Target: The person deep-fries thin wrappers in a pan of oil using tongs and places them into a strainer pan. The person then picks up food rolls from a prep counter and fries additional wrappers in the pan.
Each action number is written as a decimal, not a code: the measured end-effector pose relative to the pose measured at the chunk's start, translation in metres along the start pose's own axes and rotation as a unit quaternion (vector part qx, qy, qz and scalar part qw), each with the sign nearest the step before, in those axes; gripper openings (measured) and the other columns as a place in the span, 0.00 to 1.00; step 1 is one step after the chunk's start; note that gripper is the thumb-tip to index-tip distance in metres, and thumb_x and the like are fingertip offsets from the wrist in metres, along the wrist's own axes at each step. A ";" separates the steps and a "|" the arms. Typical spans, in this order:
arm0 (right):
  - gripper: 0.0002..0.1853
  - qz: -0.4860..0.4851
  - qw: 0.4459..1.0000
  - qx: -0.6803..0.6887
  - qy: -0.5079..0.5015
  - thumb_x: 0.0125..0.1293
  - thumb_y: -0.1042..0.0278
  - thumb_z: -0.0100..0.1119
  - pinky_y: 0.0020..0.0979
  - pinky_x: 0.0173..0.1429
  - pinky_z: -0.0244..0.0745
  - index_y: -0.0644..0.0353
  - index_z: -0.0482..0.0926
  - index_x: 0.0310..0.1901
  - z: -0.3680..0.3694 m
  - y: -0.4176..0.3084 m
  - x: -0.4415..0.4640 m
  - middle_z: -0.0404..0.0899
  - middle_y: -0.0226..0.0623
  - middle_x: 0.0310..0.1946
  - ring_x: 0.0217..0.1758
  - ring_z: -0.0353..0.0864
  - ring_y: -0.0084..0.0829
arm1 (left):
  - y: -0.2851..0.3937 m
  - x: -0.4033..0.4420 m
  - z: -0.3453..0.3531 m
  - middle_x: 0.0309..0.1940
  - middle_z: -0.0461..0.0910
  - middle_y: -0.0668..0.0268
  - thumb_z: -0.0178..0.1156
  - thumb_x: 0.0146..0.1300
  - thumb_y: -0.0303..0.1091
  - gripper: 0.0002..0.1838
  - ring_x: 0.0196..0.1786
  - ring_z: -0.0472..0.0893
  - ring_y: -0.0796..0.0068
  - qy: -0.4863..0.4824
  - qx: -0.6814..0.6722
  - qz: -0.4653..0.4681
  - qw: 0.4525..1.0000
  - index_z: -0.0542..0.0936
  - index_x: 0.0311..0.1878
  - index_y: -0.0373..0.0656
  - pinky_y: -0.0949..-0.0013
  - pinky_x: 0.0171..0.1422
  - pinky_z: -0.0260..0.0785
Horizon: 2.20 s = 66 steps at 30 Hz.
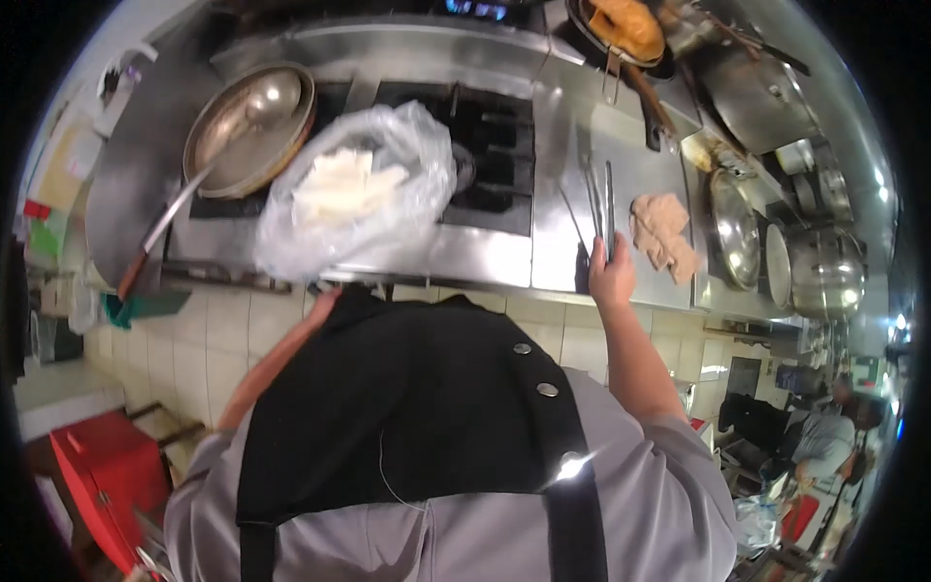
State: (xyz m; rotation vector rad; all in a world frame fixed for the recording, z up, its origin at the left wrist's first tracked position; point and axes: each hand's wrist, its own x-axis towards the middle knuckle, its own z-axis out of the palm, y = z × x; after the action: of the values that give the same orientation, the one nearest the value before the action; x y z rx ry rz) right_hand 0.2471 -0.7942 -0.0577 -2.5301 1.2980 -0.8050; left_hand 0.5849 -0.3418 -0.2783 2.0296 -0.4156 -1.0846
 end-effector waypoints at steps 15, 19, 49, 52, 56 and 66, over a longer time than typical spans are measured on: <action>0.26 -0.065 0.991 0.109 -0.044 0.69 0.49 0.59 0.46 0.46 0.78 0.59 0.75 0.60 -0.018 0.017 -0.003 0.84 0.53 0.38 0.40 0.85 0.53 | 0.202 -0.045 0.141 0.57 0.79 0.43 0.63 0.57 0.63 0.42 0.62 0.78 0.51 0.003 0.192 0.025 0.981 0.77 0.62 0.33 0.62 0.67 0.69; 0.27 -0.058 0.989 0.113 -0.071 0.68 0.48 0.59 0.46 0.49 0.78 0.59 0.75 0.61 -0.024 0.014 -0.002 0.84 0.54 0.41 0.43 0.84 0.55 | 0.225 -0.040 0.168 0.60 0.80 0.51 0.62 0.62 0.57 0.34 0.62 0.78 0.56 0.000 0.100 0.091 0.991 0.79 0.61 0.39 0.64 0.66 0.68; 0.27 -0.056 0.989 0.119 -0.070 0.68 0.49 0.60 0.45 0.47 0.78 0.60 0.75 0.60 -0.025 0.013 -0.002 0.84 0.52 0.41 0.42 0.84 0.52 | 0.213 -0.006 0.182 0.19 0.78 0.67 0.66 0.62 0.54 0.23 0.22 0.75 0.73 0.026 0.073 -0.019 0.997 0.82 0.28 0.40 0.65 0.33 0.70; 0.27 -0.055 0.988 0.127 -0.068 0.68 0.49 0.60 0.45 0.47 0.78 0.60 0.75 0.60 -0.025 0.013 -0.002 0.84 0.53 0.41 0.42 0.84 0.52 | 0.216 -0.010 0.182 0.20 0.78 0.67 0.66 0.62 0.54 0.22 0.22 0.75 0.73 0.034 0.069 -0.020 0.997 0.83 0.31 0.40 0.66 0.32 0.70; 0.26 -0.055 0.988 0.127 -0.064 0.68 0.48 0.60 0.45 0.47 0.78 0.60 0.75 0.59 -0.024 0.014 -0.003 0.84 0.52 0.41 0.41 0.84 0.52 | 0.214 -0.001 0.180 0.35 0.82 0.66 0.71 0.60 0.51 0.21 0.28 0.80 0.77 -0.002 0.064 -0.049 0.997 0.83 0.43 0.42 0.74 0.21 0.62; 0.26 -0.063 0.989 0.125 -0.056 0.68 0.49 0.60 0.45 0.47 0.78 0.60 0.75 0.59 -0.026 0.012 -0.003 0.85 0.52 0.42 0.42 0.84 0.53 | 0.246 -0.038 0.177 0.24 0.80 0.67 0.68 0.62 0.52 0.22 0.22 0.74 0.75 0.034 0.048 -0.030 0.998 0.83 0.46 0.41 0.67 0.28 0.69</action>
State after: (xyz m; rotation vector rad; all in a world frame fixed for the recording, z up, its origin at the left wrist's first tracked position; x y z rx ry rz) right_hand 0.2233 -0.7973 -0.0415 -2.4356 0.9464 -0.7820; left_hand 0.4369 -0.5625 -0.1278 2.1697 -0.3793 -1.0451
